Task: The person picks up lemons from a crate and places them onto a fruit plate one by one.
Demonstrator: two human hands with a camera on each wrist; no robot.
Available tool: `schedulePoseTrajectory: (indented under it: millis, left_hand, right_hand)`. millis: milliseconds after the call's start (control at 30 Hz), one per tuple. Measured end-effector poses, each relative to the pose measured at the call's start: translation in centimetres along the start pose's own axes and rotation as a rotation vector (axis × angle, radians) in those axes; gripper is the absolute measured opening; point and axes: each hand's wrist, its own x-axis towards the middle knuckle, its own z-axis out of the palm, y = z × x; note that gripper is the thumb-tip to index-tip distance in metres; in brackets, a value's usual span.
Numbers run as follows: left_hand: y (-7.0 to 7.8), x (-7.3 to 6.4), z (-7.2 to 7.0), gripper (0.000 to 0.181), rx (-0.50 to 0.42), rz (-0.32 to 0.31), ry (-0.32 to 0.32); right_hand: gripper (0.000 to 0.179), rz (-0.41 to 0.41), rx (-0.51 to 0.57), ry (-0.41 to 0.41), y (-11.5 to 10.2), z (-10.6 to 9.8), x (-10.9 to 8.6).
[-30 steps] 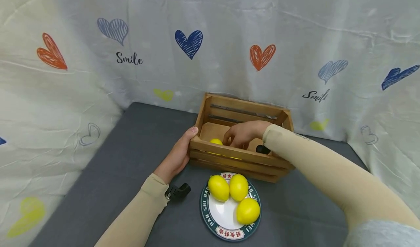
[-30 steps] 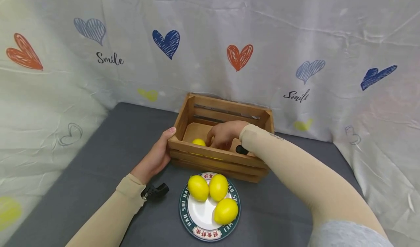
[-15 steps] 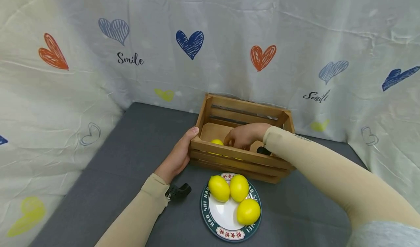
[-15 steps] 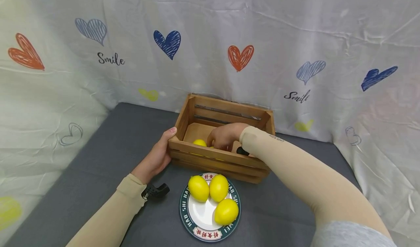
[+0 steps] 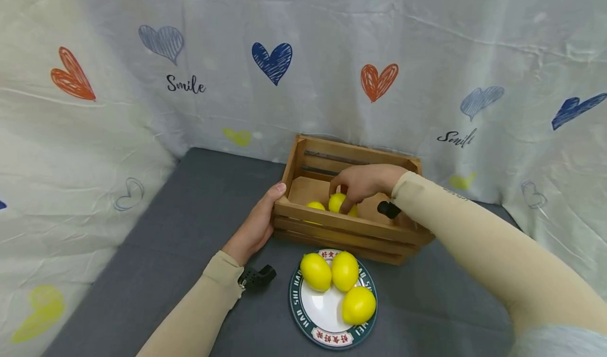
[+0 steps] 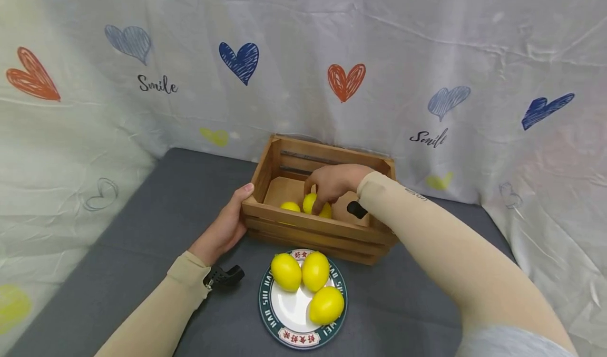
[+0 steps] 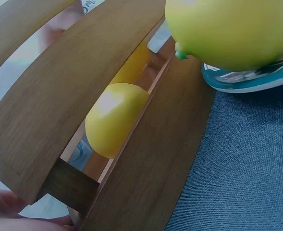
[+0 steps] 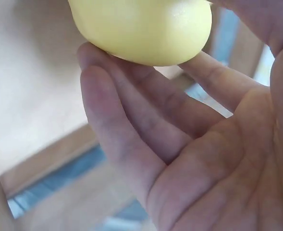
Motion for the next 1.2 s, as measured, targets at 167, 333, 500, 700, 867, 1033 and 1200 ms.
schedulePoseTrajectory:
  millis: [167, 333, 500, 700, 867, 1033, 1200]
  left_hand:
    - [0.0, -0.1, -0.1, 0.089, -0.005, -0.011, 0.01]
    - [-0.2, -0.2, -0.2, 0.091, -0.029, -0.02, 0.018]
    - [-0.4, -0.3, -0.5, 0.089, -0.041, -0.019, 0.014]
    - [-0.5, -0.2, -0.8, 0.091, -0.045, -0.02, 0.017]
    - [-0.3, 0.0, -0.4, 0.095, -0.05, -0.033, 0.01]
    - [-0.1, 0.4, 0.0, 0.096, -0.041, -0.035, 0.009]
    - [0.2, 0.7, 0.5, 0.095, -0.031, -0.023, 0.001]
  right_hand:
    - [0.063, -0.022, 0.024, 0.114, 0.4, -1.0, -2.7]
    - [0.059, -0.036, -0.036, 0.185, 0.5, -1.1, -5.2]
    - [0.059, -0.039, -0.057, 0.243, 0.2, -1.1, -8.0]
    - [0.059, -0.015, -0.042, 0.291, -0.6, -1.0, -11.1]
    - [0.057, -0.045, -0.031, 0.312, -1.2, -0.3, -13.8]
    - [0.052, -0.09, 0.014, 0.34, -2.1, 1.0, -16.0]
    - [0.052, -0.137, -0.011, 0.355, -3.5, 2.8, -16.8]
